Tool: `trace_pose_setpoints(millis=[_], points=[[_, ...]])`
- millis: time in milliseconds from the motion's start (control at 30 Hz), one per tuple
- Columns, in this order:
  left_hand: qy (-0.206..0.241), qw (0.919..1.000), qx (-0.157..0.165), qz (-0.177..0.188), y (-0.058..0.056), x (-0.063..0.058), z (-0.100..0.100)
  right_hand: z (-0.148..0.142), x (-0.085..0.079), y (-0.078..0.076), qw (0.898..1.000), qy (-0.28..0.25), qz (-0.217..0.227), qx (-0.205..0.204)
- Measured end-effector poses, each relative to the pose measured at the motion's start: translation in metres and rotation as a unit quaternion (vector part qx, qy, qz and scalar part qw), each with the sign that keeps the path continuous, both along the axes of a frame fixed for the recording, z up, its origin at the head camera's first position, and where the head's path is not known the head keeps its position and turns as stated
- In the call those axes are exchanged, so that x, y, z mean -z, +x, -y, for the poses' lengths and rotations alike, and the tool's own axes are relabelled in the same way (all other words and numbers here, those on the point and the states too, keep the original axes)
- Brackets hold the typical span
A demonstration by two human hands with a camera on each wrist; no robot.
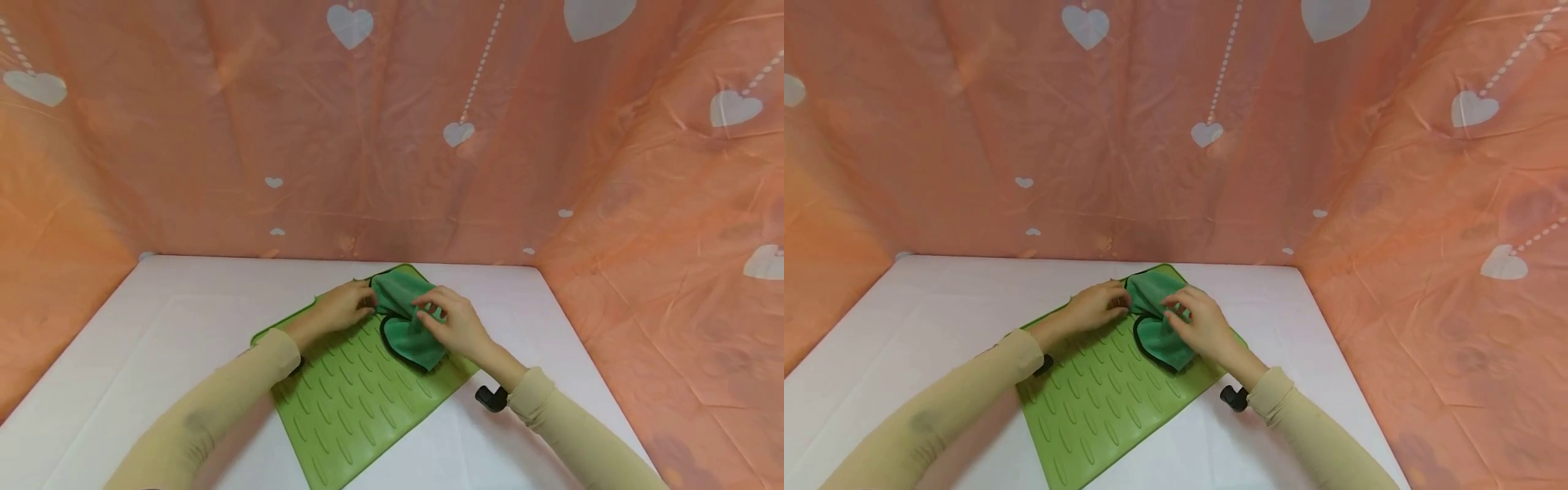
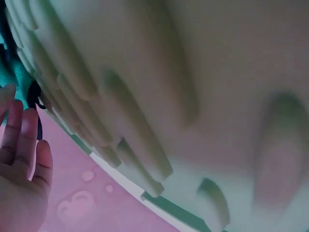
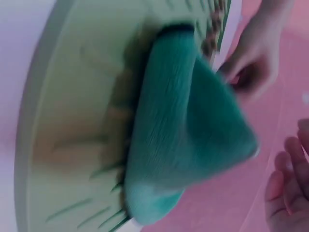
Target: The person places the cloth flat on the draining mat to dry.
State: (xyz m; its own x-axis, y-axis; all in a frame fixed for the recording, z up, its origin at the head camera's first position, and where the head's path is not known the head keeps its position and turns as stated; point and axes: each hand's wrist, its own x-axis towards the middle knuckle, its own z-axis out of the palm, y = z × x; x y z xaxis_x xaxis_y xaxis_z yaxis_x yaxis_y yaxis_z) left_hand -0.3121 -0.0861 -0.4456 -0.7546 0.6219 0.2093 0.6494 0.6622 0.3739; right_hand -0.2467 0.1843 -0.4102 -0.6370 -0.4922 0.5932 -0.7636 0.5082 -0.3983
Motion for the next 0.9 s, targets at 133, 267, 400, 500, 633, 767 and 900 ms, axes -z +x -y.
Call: trace_pose_setpoints(millis=[133,267,400,500,633,767,900], points=[[-0.020,0.9995,0.014,-0.020,-0.003,0.004,-0.001,0.014,0.004,0.012,0.992,0.122,0.003,-0.032],[-0.029,0.9993,0.013,-0.020,-0.006,0.006,-0.003,0.023,0.009,0.017,0.974,0.224,0.030,-0.029],[-0.043,0.9990,0.006,-0.007,-0.010,0.006,-0.006,0.026,0.018,0.014,0.965,0.258,0.050,-0.024],[-0.054,0.9985,0.001,0.002,-0.011,0.005,-0.008,0.026,0.023,0.011,0.962,0.267,0.055,-0.020],[-0.062,0.9980,-0.002,0.007,-0.012,0.005,-0.010,0.024,0.030,0.008,0.961,0.270,0.059,-0.016],[-0.062,0.9980,-0.002,0.008,-0.012,0.005,-0.012,0.023,0.036,0.005,0.961,0.272,0.047,-0.020],[-0.065,0.9977,-0.013,0.012,-0.013,0.004,-0.014,0.023,0.041,0.002,0.963,0.268,0.015,-0.032]])
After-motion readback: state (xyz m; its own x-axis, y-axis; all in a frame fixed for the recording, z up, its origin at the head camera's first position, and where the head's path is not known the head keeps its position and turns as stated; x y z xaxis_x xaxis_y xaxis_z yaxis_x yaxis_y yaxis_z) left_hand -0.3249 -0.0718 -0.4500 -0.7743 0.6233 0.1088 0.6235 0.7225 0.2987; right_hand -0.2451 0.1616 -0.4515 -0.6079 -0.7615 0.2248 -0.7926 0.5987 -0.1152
